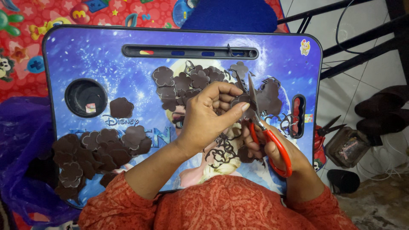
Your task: The person uses red-handled scissors to cut dark brown flower-shaped pieces from a sheet of material on a blue Disney Frozen-themed tray. The person repeatedly picks up pieces, trims their edges, and places them back on the tray.
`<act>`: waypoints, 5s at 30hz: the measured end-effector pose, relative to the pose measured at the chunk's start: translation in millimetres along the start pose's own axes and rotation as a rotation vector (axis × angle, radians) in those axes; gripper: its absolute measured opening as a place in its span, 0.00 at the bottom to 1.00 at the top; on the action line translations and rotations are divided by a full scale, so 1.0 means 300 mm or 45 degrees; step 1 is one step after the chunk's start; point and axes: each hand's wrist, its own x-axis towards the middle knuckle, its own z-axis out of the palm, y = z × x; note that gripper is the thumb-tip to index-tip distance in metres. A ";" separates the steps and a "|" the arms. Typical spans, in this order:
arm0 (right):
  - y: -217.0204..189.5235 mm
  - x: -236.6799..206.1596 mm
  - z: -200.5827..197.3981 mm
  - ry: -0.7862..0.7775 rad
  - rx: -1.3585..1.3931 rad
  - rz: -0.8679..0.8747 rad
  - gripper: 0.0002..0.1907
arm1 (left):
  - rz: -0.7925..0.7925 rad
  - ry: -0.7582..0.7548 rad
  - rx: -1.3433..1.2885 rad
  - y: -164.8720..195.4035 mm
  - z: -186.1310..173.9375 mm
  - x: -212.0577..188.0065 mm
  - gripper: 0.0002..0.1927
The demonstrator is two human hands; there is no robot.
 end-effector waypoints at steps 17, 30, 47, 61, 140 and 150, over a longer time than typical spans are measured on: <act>-0.047 0.005 0.003 0.025 0.094 0.101 0.49 | -0.048 -0.067 -0.104 -0.019 -0.031 0.020 0.12; -0.073 0.008 -0.002 0.022 -0.050 0.106 0.49 | -0.039 -0.051 -0.080 -0.017 -0.056 0.033 0.12; -0.075 0.011 -0.018 0.016 -0.065 0.169 0.47 | 0.007 0.015 -0.056 -0.006 -0.066 0.042 0.10; -0.055 0.024 -0.008 -0.056 -0.061 -0.017 0.46 | -0.063 0.001 -0.294 -0.033 -0.018 0.019 0.22; -0.084 0.008 -0.026 -0.016 -0.323 0.094 0.44 | -0.077 -0.067 -0.173 0.024 -0.104 0.065 0.28; -0.063 -0.001 -0.046 -0.010 -0.318 0.148 0.42 | -0.031 -0.044 -0.110 0.025 -0.109 0.067 0.31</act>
